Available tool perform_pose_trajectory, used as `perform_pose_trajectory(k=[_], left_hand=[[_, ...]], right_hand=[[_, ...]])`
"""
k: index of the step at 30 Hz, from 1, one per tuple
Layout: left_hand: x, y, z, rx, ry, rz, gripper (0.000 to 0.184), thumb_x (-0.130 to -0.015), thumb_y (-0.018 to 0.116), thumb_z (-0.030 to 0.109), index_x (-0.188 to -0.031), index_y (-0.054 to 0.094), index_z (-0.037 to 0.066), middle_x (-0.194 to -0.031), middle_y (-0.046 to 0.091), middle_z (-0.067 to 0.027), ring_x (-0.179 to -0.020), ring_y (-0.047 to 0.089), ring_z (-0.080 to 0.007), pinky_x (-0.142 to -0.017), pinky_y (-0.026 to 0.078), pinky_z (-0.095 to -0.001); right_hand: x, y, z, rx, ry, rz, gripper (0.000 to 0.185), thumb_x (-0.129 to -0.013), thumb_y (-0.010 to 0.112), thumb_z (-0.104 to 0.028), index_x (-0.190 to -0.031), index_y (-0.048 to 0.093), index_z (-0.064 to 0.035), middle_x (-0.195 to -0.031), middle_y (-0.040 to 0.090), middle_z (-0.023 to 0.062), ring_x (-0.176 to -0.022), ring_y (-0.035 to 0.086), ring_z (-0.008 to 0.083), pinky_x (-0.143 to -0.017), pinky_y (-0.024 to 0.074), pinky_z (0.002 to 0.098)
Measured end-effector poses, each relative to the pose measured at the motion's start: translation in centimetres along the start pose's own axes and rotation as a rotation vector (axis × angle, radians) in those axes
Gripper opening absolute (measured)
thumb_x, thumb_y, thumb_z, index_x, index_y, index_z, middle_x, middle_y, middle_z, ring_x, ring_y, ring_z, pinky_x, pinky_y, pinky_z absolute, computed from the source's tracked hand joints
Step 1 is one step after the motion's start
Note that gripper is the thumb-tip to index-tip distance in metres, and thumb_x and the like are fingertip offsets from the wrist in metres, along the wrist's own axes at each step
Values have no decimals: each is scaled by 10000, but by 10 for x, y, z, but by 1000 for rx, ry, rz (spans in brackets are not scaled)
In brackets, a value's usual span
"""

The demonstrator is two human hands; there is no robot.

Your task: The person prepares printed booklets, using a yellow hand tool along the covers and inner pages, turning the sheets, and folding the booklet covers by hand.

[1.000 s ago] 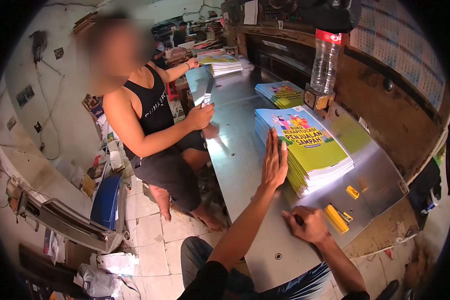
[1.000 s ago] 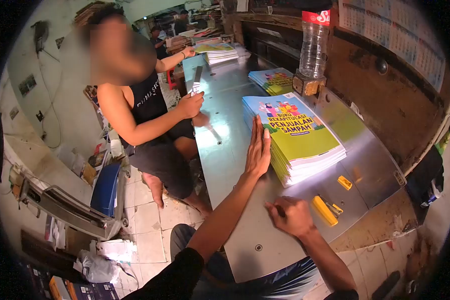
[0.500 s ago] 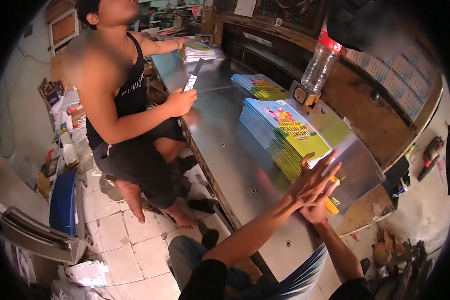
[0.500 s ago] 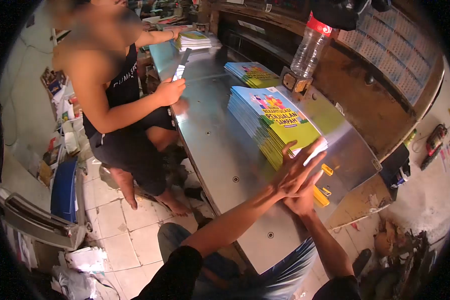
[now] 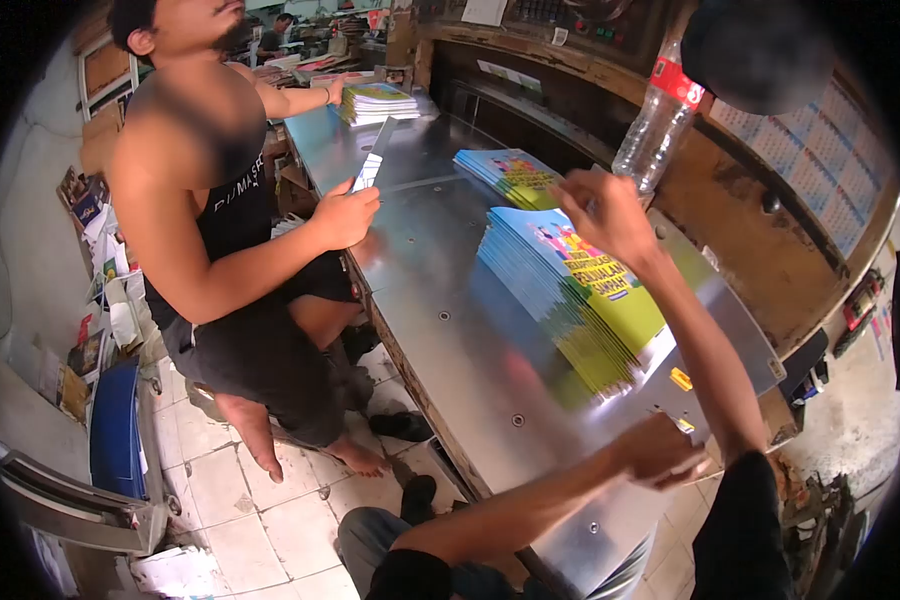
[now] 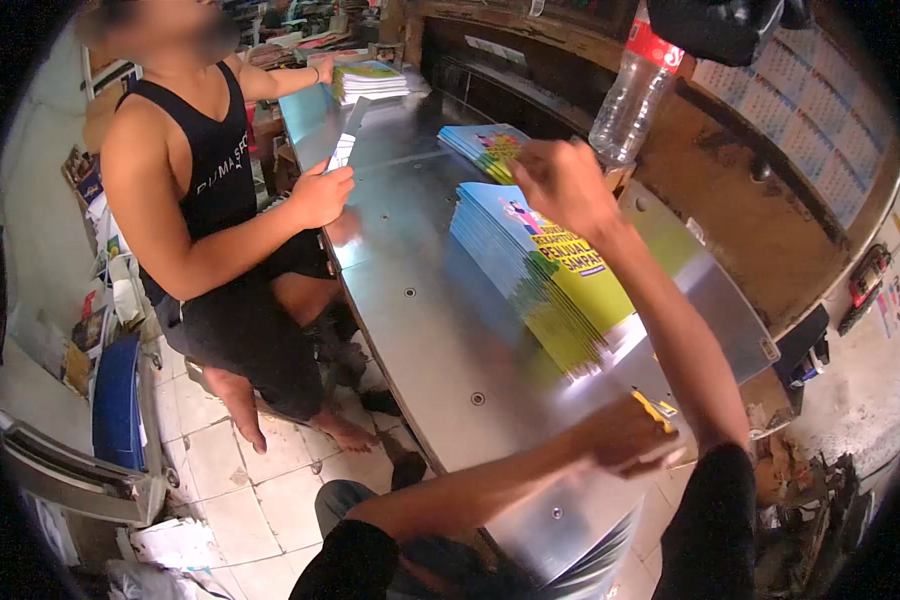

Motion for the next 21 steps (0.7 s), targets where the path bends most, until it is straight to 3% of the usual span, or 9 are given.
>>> perform_pose_trajectory(k=[1,3,5,9,15,17,18,21], left_hand=[[0,7,7,23,-46,-193,244,-914,605,297,-810,605,76,-675,657,-115,-613,663,-352,-592,525,-477],[4,6,2,56,-62,-174,222,-890,628,297,-805,613,92,-700,658,-114,-662,674,-356,-626,525,-497],[6,7,-9,69,-9,-20,181,-833,641,232,-714,620,98,-610,637,-112,-584,659,-337,-574,524,-461],[23,32,-6,221,-113,-71,175,-855,634,250,-841,626,76,-770,643,-134,-738,648,-320,-703,505,-446],[42,55,7,457,-253,-148,275,-888,623,276,-1033,636,42,-1010,653,-167,-970,633,-294,-895,475,-424],[46,64,10,506,-289,-171,321,-899,620,284,-1096,640,31,-1090,656,-178,-1047,627,-285,-960,466,-416],[46,67,12,530,-302,-181,346,-905,618,288,-1128,641,25,-1131,657,-183,-1085,625,-281,-992,461,-413],[42,55,17,562,-344,-212,422,-922,612,301,-1224,646,8,-1251,662,-200,-1201,617,-268,-1088,446,-402]], right_hand=[[-22,23,22,11,139,-166,198,-902,689,-180,-904,746,10,-841,730,237,-809,751,343,-738,586,415],[-54,77,83,87,213,-252,222,-865,710,-188,-975,773,-6,-939,737,252,-920,739,376,-873,588,442],[-73,117,131,173,198,-274,286,-855,753,-257,-966,749,7,-964,742,242,-925,741,351,-830,592,409],[-80,168,190,361,292,-432,405,-825,753,-353,-1039,735,-9,-1064,715,261,-1045,698,390,-902,570,457],[-72,200,223,538,336,-628,583,-805,755,-353,-1234,642,24,-1175,693,263,-1110,683,370,-944,560,441],[-73,214,247,654,293,-579,543,-807,743,-338,-1208,661,19,-1180,698,248,-1114,685,363,-953,553,440],[-80,220,255,644,297,-723,517,-811,735,-330,-1205,671,-1,-1186,702,232,-1108,688,360,-937,550,442],[-76,210,251,604,265,-709,473,-806,738,-313,-1172,695,-16,-1159,717,216,-1094,694,358,-921,550,437]])
Point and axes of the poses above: each hand's wrist, its own x-axis away from the middle knuckle, its own y-axis out of the palm, z = x × y, the point moved 4 cm from there along -x, towards the middle knuckle
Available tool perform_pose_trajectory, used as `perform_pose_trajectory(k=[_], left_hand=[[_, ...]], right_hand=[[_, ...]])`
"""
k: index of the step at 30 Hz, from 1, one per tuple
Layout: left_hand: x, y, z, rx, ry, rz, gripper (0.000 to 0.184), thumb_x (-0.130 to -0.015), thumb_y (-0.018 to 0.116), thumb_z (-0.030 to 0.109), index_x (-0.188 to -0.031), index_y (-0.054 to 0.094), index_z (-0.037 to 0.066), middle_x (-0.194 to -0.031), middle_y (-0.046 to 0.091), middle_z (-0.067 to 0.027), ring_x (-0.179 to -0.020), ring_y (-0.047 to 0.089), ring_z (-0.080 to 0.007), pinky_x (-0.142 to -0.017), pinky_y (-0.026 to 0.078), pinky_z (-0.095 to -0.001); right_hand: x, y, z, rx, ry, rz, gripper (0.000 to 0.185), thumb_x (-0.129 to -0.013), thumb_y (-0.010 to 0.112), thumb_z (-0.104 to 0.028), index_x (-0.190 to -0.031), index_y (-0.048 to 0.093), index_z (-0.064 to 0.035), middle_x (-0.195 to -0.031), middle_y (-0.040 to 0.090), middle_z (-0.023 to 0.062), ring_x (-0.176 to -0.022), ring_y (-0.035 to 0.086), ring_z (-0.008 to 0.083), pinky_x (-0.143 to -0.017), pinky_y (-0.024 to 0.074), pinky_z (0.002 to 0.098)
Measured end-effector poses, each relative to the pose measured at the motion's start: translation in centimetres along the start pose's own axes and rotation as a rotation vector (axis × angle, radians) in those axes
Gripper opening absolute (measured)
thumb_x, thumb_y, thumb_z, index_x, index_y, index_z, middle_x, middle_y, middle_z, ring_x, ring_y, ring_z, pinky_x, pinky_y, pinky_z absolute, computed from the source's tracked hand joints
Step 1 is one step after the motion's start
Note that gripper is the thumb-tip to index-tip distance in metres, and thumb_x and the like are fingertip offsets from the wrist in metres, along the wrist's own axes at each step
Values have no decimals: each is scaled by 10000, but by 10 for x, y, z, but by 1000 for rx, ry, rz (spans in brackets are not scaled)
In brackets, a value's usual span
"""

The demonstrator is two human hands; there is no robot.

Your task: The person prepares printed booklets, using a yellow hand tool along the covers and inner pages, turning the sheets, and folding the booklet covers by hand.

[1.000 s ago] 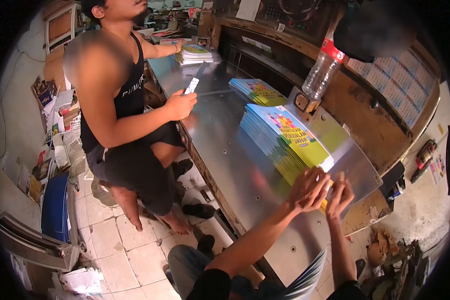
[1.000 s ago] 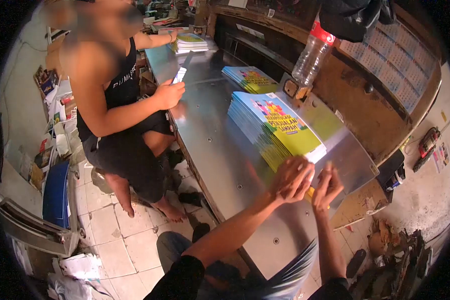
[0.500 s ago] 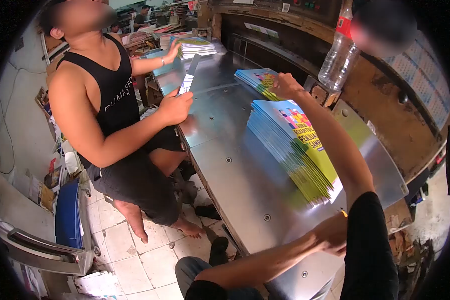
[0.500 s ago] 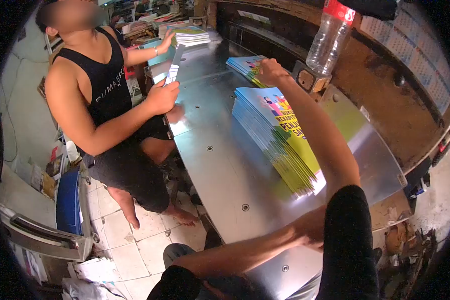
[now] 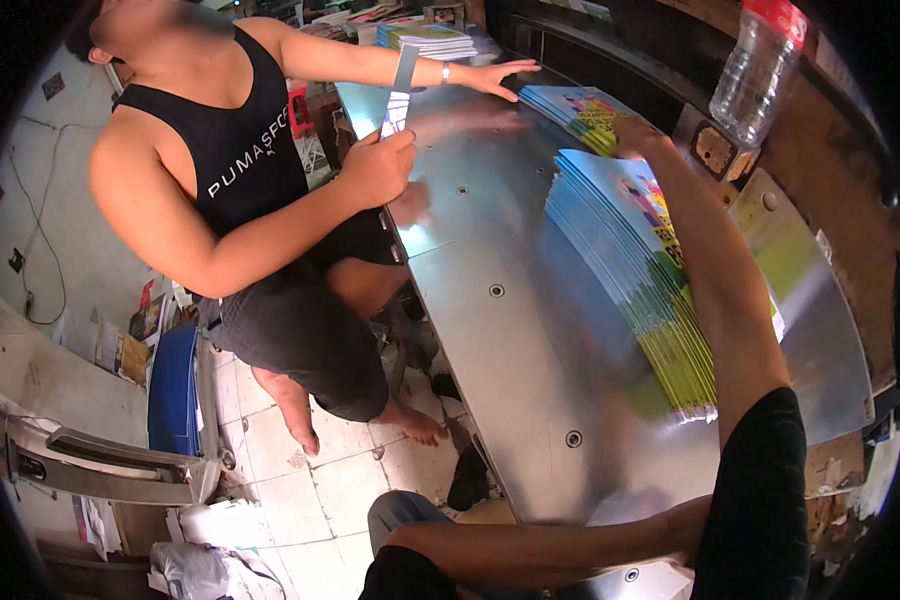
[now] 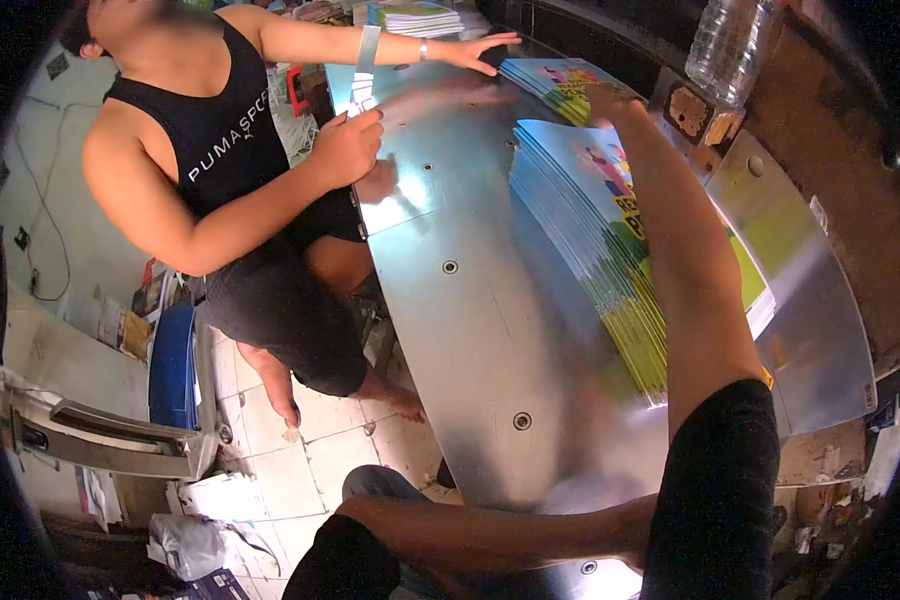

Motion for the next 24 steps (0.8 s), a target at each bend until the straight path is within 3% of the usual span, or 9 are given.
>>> perform_pose_trajectory(k=[3,5,8,14,17,19,21,23,24], left_hand=[[-2,-48,32,60,-154,-319,470,-1042,462,309,-1366,551,-19,-1463,537,-140,-1358,494,-226,-1187,341,-359],[5,-24,19,79,-205,-431,486,-1082,412,312,-1413,519,-29,-1534,496,-120,-1410,452,-212,-1219,305,-345],[1,2,3,86,-133,-292,486,-1066,431,307,-1408,526,-24,-1519,507,-124,-1403,458,-219,-1219,304,-350],[-1,19,-9,53,-62,-170,486,-1034,469,298,-1399,539,-16,-1489,530,-132,-1388,468,-232,-1217,300,-361],[-1,22,-16,1,-34,-126,487,-1018,488,293,-1394,546,-12,-1474,541,-136,-1381,474,-239,-1216,299,-366],[-4,27,-22,-53,21,-47,489,-1007,501,290,-1391,550,-9,-1464,548,-138,-1376,477,-244,-1216,297,-370],[-11,43,-37,-238,126,50,490,-997,513,287,-1387,555,-6,-1454,556,-141,-1371,481,-248,-1215,296,-373],[-25,64,-57,-928,233,-77,456,-960,545,273,-1324,606,5,-1339,630,-162,-1278,560,-262,-1149,382,-386],[-24,52,-45,-928,236,-95,410,-945,561,266,-1258,621,9,-1229,631,-151,-1179,575,-265,-1072,405,-390]], right_hand=[[-4,2,3,16,-8,-8,377,-756,722,-204,-1077,739,-6,-1083,740,203,-1034,719,323,-850,574,430],[-4,1,2,-55,-5,6,337,-727,701,-121,-1031,756,13,-1065,749,195,-1012,728,309,-829,586,440],[-5,-3,-6,43,-16,0,423,-704,789,-208,-1064,737,9,-1066,738,213,-1008,721,320,-833,577,411],[-16,15,-1,-57,-24,-54,425,-670,768,-107,-1062,717,49,-1116,720,258,-1076,705,357,-880,578,436],[-9,14,-2,61,86,0,348,-817,725,-166,-1129,735,-12,-1160,725,199,-1090,706,340,-886,583,436],[4,16,17,-331,209,354,339,-883,649,-150,-1199,697,-34,-1191,701,208,-1121,690,368,-902,580,455],[-4,12,32,-453,327,476,312,-875,626,-123,-1165,698,-31,-1180,689,250,-1118,675,413,-916,566,490],[-2,-4,30,-597,431,602,289,-867,602,-97,-1131,699,-29,-1168,676,292,-1114,659,458,-930,552,524],[13,-26,24,-555,408,593,292,-880,579,-108,-1137,694,-30,-1165,674,293,-1110,658,464,-924,553,531]])
Point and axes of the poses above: each hand's wrist, its own x-axis away from the middle knuckle, its own y-axis out of the palm, z = x × y, the point moved 4 cm from there along -x, towards the middle knuckle
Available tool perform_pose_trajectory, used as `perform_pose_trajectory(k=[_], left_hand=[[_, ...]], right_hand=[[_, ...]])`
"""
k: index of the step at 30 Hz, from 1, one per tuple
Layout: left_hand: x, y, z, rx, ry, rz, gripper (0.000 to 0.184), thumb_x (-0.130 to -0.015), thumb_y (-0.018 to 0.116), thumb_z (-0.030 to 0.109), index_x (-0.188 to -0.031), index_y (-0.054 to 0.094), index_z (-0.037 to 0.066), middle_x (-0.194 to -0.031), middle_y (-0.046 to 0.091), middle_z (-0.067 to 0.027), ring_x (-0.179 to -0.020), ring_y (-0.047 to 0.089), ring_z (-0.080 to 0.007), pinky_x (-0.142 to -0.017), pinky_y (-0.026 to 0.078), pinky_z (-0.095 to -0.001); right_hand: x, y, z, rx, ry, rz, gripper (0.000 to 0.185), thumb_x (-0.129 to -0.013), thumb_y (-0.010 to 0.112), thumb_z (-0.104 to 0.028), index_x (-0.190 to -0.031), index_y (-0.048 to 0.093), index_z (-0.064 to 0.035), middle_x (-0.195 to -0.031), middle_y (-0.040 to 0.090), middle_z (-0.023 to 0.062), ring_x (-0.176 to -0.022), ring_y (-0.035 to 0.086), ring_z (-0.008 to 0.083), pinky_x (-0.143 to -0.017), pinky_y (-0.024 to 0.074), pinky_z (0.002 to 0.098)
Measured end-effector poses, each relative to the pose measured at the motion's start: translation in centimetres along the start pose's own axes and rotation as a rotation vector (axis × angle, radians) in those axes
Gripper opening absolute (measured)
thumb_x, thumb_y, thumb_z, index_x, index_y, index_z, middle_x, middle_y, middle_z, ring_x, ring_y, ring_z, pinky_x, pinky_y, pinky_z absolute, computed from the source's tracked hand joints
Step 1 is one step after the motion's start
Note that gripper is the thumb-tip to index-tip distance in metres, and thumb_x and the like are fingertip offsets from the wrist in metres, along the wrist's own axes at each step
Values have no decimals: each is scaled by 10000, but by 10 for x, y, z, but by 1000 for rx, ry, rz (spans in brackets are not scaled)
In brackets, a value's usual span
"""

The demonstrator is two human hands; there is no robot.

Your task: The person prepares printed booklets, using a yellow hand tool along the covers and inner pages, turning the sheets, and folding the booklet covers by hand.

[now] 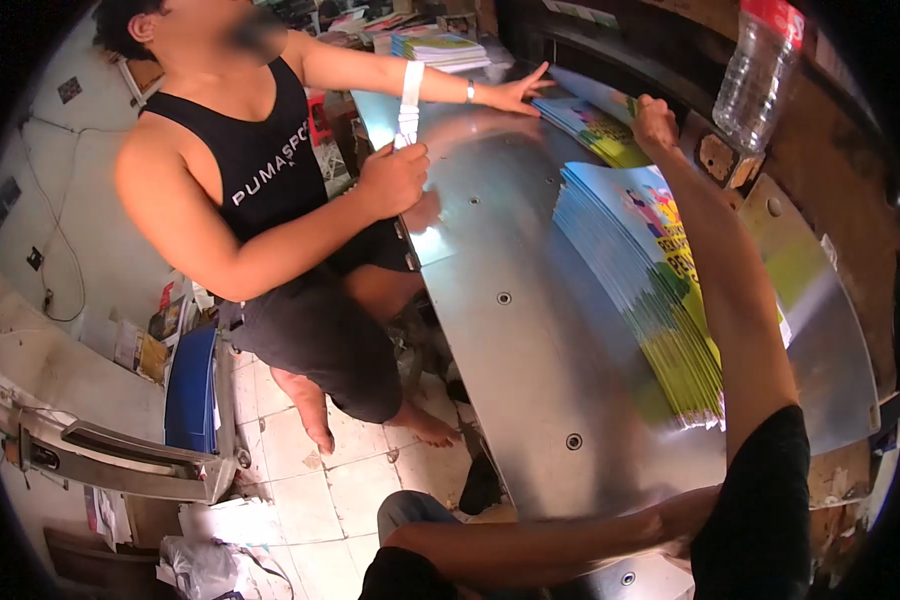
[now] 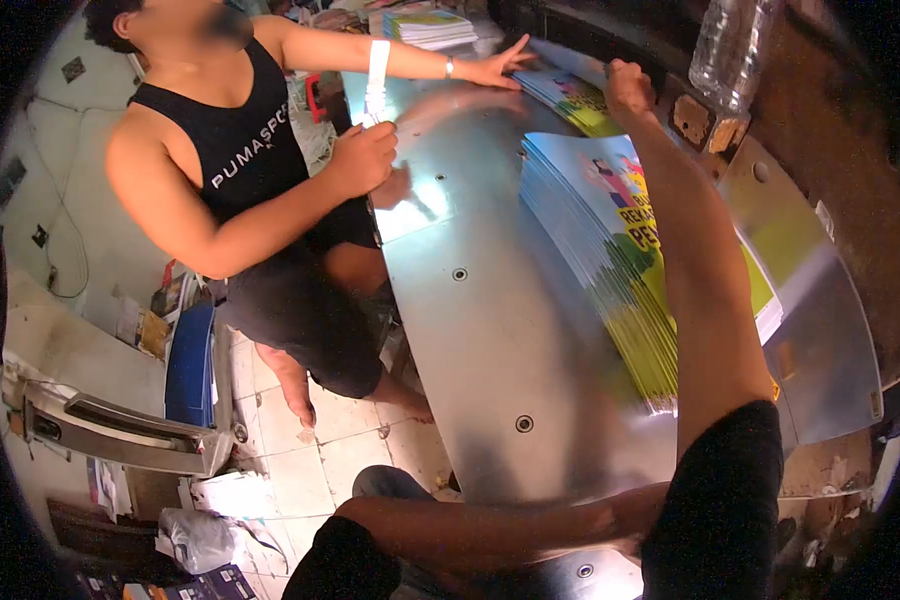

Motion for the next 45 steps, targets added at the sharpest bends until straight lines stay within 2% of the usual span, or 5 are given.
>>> perform_pose_trajectory(k=[6,14,27,39,45], left_hand=[[31,-114,-34,240,-91,199,203,-854,660,227,-863,710,31,-570,636,-83,-581,666,-279,-606,538,-412],[37,-118,-46,215,7,462,194,-868,698,271,-845,642,87,-685,632,-65,-564,629,-225,-546,513,-353],[30,-148,-55,-276,-571,445,543,-897,686,373,-1405,592,209,-1567,363,-205,-1432,291,-444,-1072,261,-636],[77,-139,-113,-164,-739,436,441,-997,583,257,-1387,568,51,-1511,477,-216,-1455,376,-391,-1209,182,-607],[281,-126,-81,658,-854,1037,433,-1042,465,332,-1334,600,42,-1365,631,-149,-1328,540,-331,-1194,324,-501]], right_hand=[[-5,-122,-57,8,-75,115,286,-860,603,-116,-1113,687,-11,-1160,678,285,-1104,657,477,-912,561,532],[38,-268,-76,-101,-176,248,310,-835,619,-107,-1058,681,100,-961,688,351,-1002,672,520,-876,551,507],[189,-458,-70,-398,-253,401,397,-949,655,-306,-1176,712,14,-921,736,220,-803,708,289,-764,542,397],[430,-580,1,-132,-179,379,299,-899,744,-93,-1183,722,-1,-919,766,57,-727,681,103,-628,509,222],[494,-524,-25,-41,-967,-7,408,-769,675,-29,-1147,651,123,-876,700,160,-711,746,225,-501,602,284]])
Point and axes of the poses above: each hand's wrist, its own x-axis away from the middle knuckle, its own y-axis out of the palm, z = x × y, the point moved 4 cm from there along -x, towards the middle knuckle
